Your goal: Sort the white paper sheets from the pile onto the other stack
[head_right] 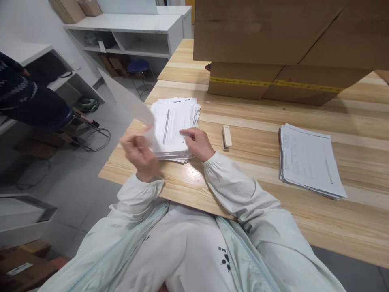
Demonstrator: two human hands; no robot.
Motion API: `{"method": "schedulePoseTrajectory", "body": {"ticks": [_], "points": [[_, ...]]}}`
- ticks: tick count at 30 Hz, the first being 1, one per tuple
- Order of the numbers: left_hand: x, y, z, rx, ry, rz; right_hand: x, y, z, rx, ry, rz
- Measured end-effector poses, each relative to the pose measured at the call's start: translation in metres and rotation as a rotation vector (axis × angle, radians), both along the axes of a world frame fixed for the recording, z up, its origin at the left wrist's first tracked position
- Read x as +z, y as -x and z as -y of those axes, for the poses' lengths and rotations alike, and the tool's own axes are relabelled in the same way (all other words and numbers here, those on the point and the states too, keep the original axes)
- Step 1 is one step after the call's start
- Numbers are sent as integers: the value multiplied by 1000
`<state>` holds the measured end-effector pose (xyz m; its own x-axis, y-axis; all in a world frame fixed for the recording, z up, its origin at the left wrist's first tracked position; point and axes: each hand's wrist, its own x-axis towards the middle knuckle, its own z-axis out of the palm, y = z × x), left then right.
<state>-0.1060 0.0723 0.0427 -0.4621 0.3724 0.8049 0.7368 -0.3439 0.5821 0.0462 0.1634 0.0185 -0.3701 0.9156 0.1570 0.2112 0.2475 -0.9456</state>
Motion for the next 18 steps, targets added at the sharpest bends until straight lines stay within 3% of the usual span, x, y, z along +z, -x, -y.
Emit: {"method": "schedulePoseTrajectory", "body": {"ticks": [2, 5, 7, 11, 13, 17, 18], "points": [[-11, -9, -2, -170, 198, -110, 4, 1, 1, -13, 160, -97], [-26, -13, -7, -266, 418, -202, 12, 2, 2, -13, 388, -231], [-32, -13, -10, -287, 467, -211, 14, 4, 1, -23, 414, -235], [-35, -12, -7, -388, 519, -177, 8, 7, -3, -50, 301, -200], [-31, -11, -3, -432, 486, -37, 6, 3, -3, -76, 227, -235], [-13, -1, 3, -325, 125, 400, 15, -29, 14, -184, -10, -258], [-7, 2, 4, -336, 96, 499, 19, -41, 22, -214, -53, -253]]}}
